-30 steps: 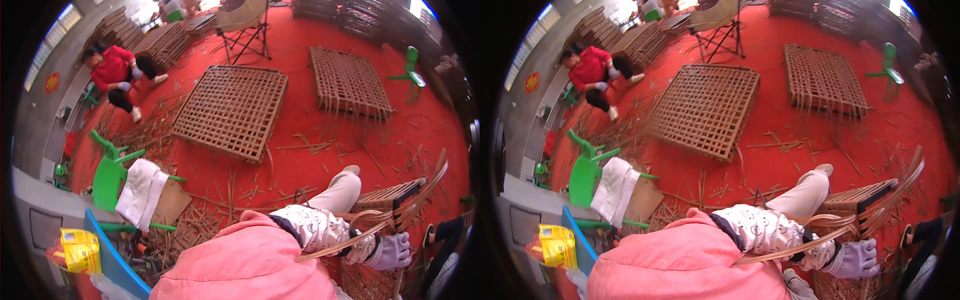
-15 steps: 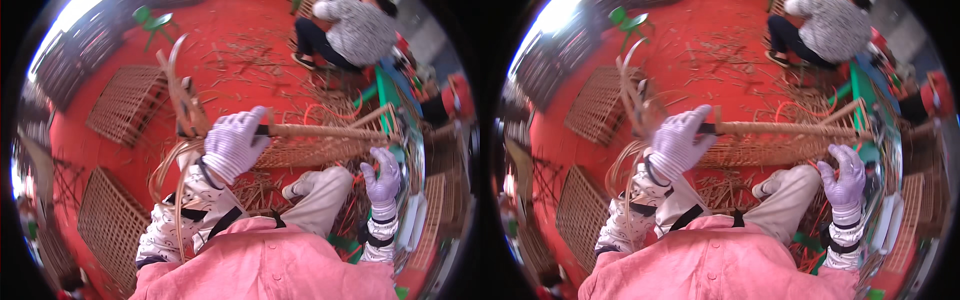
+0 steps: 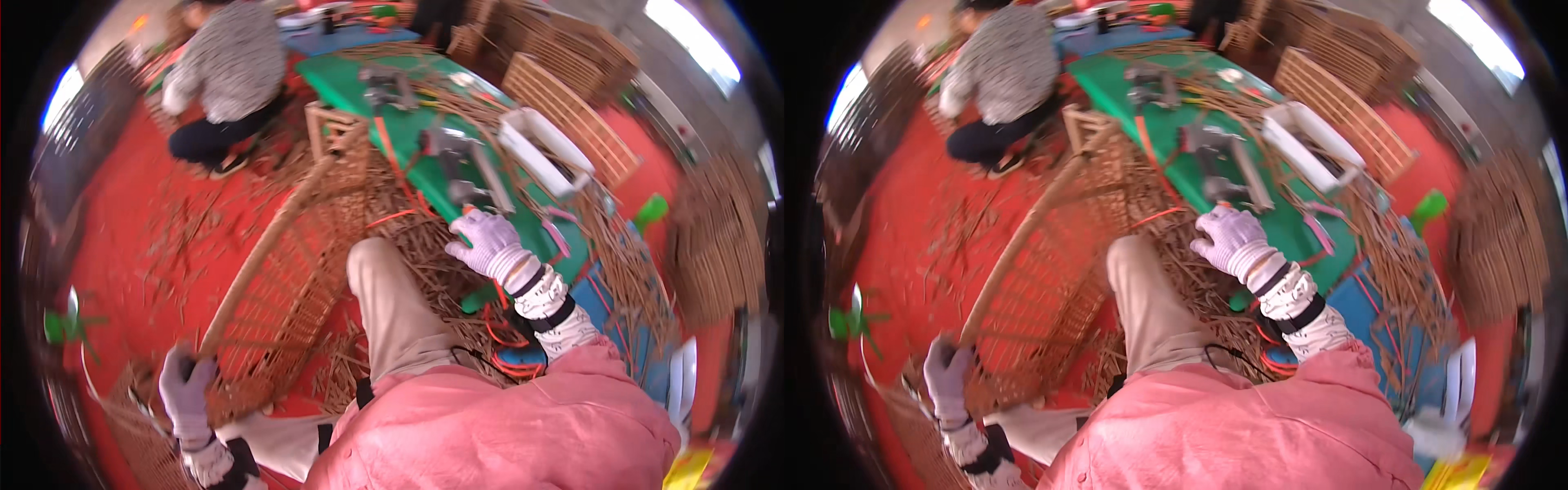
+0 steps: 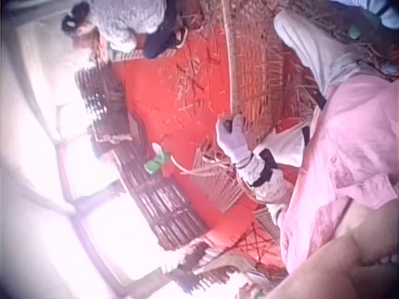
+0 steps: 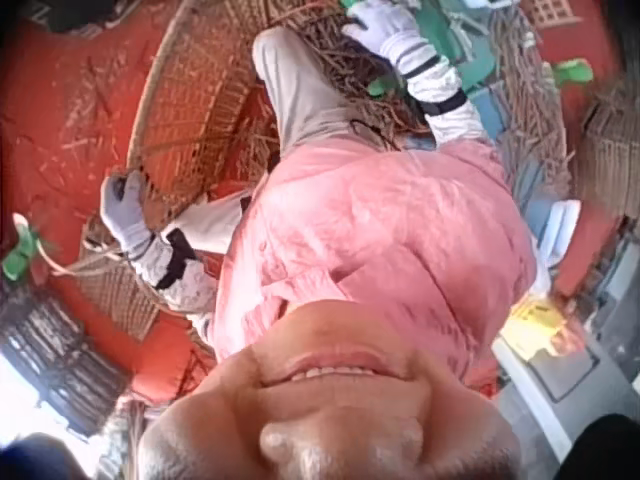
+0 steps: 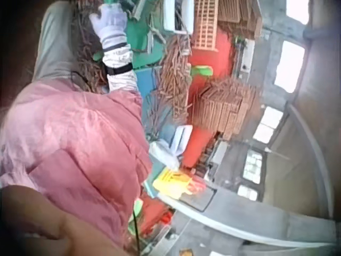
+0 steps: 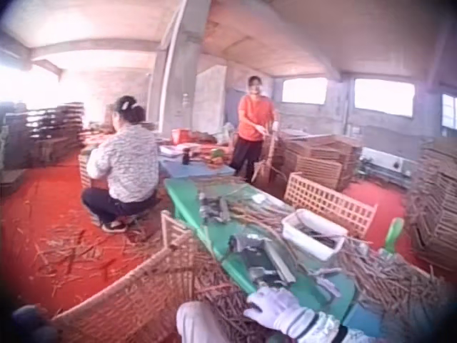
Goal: Manually weaving a bamboo or wicker chair frame.
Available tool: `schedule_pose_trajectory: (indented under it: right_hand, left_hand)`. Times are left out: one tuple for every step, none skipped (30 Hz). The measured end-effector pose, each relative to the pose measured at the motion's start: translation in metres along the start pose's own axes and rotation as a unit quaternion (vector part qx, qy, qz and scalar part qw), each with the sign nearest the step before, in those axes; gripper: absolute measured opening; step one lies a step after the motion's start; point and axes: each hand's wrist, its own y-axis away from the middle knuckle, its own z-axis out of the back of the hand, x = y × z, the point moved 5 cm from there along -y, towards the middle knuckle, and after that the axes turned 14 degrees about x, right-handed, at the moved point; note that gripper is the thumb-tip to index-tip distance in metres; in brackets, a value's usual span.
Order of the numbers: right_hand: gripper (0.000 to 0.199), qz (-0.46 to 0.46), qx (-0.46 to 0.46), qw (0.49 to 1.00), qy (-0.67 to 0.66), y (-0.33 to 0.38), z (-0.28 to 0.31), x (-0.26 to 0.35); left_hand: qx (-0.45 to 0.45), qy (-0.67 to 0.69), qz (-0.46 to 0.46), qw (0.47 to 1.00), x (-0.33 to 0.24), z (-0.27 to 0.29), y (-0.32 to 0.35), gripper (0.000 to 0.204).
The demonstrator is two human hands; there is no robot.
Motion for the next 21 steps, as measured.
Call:
schedule_pose_trajectory:
  right_hand:
    - [0.033,-0.051,0.011,0.999,0.009,0.01,0.004,-0.02]
    - [0.037,-0.085,0.024,0.996,0.004,0.02,0.018,-0.033]
    - [0.038,-0.119,-0.001,0.993,-0.002,0.025,0.016,-0.052]
    - [0.041,-0.143,-0.026,0.989,-0.007,0.025,0.013,-0.074]
    - [0.047,-0.123,-0.082,0.989,0.021,0.033,0.011,-0.091]
    - [0.059,-0.144,-0.092,0.985,0.0,0.052,0.009,-0.115]
    - [0.067,-0.151,-0.095,0.983,0.035,0.065,-0.001,-0.146]
    - [0.077,-0.152,-0.007,0.978,0.141,0.075,-0.01,-0.176]
    - [0.088,-0.213,0.019,0.976,0.042,0.092,-0.034,-0.217]
    - [0.096,-0.28,0.079,0.951,-0.11,0.096,-0.022,-0.216]
    - [0.096,-0.309,0.113,0.92,-0.212,0.091,-0.003,-0.191]
    - [0.095,-0.287,0.166,0.922,-0.202,0.085,-0.043,-0.259]
    - [0.092,-0.244,0.148,0.957,-0.046,0.074,-0.064,-0.297]
    - [0.1,-0.268,0.238,0.925,-0.13,0.063,-0.066,-0.294]
    - [0.105,-0.269,0.234,0.926,-0.128,0.052,-0.074,-0.315]
    - [0.09,-0.276,0.242,0.923,-0.113,0.044,-0.059,-0.299]
    - [0.076,-0.256,0.264,0.924,-0.107,0.039,-0.046,-0.278]
    - [0.062,-0.247,0.28,0.922,-0.102,0.044,-0.031,-0.262]
    - [0.049,-0.231,0.242,0.939,-0.077,0.041,-0.02,-0.254]
    - [0.036,-0.227,0.2,0.952,-0.054,0.049,-0.018,-0.258]
    - [0.042,-0.262,0.189,0.934,-0.155,0.05,-0.05,-0.307]
  left_hand:
    - [-0.005,-0.025,-0.014,1.0,-0.006,-0.001,0.0,0.025]
    - [-0.004,-0.029,-0.043,0.999,-0.008,0.007,0.005,0.026]
    - [-0.012,-0.021,-0.051,0.998,-0.009,0.011,0.009,0.027]
    - [-0.029,-0.011,-0.057,0.998,-0.01,0.017,0.016,0.028]
    - [-0.027,0.033,-0.035,0.998,-0.016,0.01,0.024,0.028]
    - [-0.034,0.086,-0.022,0.996,-0.022,0.004,0.028,0.028]
    - [-0.04,0.016,-0.062,0.997,-0.012,0.004,0.022,0.025]
    - [-0.044,-0.022,-0.059,0.997,-0.007,-0.002,0.01,0.021]
    - [-0.054,-0.119,-0.151,0.98,-0.018,-0.01,0.01,0.022]
    - [-0.057,-0.169,-0.219,0.959,-0.031,-0.015,0.014,0.022]
    - [-0.07,-0.222,-0.237,0.943,-0.038,-0.013,0.024,0.022]
    - [-0.068,-0.267,-0.261,0.925,-0.042,-0.013,0.032,0.022]
    - [-0.098,-0.262,-0.252,0.926,-0.044,-0.008,0.039,0.022]
    - [-0.102,-0.317,-0.265,0.905,-0.045,-0.007,0.049,0.023]
    - [-0.097,-0.367,-0.284,0.881,-0.048,-0.008,0.052,0.024]
    - [-0.114,-0.367,-0.269,0.883,-0.052,-0.005,0.058,0.024]
    - [-0.096,-0.349,-0.247,0.899,-0.055,-0.005,0.062,0.024]
    - [-0.073,-0.324,-0.237,0.913,-0.058,-0.005,0.057,0.024]
    - [-0.073,-0.318,-0.24,0.914,-0.066,-0.004,0.058,0.025]
    - [-0.078,-0.311,-0.238,0.917,-0.065,-0.005,0.05,0.025]
    - [-0.068,-0.267,-0.243,0.93,-0.058,-0.008,0.043,0.026]
